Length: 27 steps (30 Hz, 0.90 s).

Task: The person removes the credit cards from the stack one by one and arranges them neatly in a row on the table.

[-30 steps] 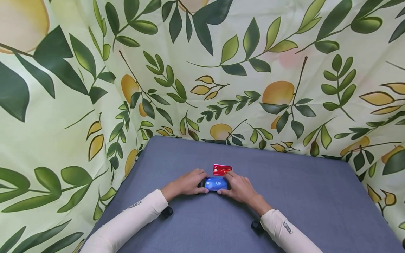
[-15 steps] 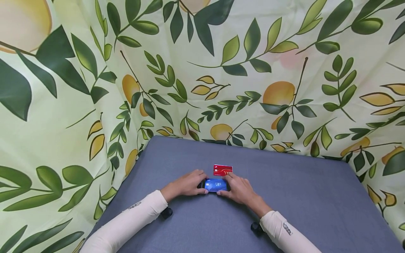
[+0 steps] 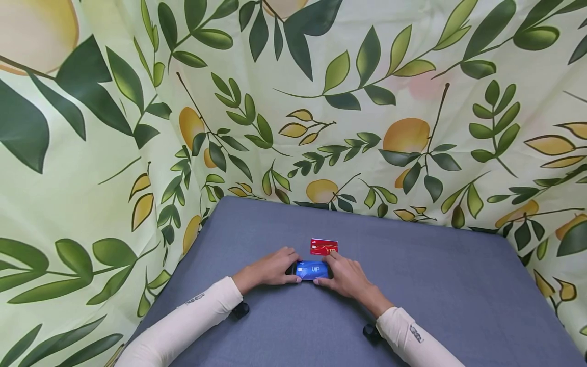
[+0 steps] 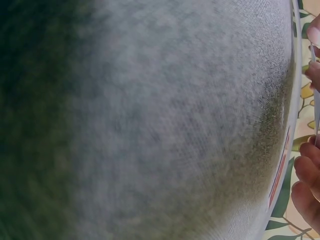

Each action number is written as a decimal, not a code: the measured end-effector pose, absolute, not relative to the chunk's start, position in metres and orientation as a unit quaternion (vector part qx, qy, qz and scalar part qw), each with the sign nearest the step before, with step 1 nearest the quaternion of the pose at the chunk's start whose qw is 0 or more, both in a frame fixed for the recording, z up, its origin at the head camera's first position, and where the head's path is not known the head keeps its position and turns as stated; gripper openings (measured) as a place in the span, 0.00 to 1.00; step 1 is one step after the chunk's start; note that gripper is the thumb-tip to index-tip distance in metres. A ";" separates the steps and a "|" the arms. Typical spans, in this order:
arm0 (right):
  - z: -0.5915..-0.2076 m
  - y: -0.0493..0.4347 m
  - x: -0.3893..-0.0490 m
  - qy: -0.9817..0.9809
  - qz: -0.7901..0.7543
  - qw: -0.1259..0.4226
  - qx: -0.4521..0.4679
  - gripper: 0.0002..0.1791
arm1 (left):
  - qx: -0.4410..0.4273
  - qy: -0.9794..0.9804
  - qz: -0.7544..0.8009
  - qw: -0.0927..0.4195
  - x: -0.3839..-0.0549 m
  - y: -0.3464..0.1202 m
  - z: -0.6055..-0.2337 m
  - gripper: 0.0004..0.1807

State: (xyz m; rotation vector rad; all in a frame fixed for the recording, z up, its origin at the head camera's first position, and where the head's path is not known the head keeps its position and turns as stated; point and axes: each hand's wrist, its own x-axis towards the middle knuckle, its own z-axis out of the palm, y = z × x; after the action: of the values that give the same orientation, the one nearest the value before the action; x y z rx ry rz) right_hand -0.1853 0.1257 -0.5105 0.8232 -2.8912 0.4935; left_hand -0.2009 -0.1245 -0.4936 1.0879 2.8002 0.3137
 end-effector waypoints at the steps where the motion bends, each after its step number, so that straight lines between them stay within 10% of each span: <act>1: -0.511 0.126 -0.185 -0.948 0.162 0.048 0.270 0.37 | 0.359 0.926 0.104 0.060 -0.201 -0.124 -0.494 0.31; 27: -0.510 0.120 -0.184 -0.950 0.147 0.024 0.273 0.35 | 0.371 0.921 0.103 0.056 -0.202 -0.128 -0.493 0.30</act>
State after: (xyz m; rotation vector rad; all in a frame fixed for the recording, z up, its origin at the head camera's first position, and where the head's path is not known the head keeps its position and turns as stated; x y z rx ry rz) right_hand -0.1838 0.1202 -0.5097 0.8460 -2.9407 0.4558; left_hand -0.2016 -0.1281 -0.4933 1.1256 2.7959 0.3125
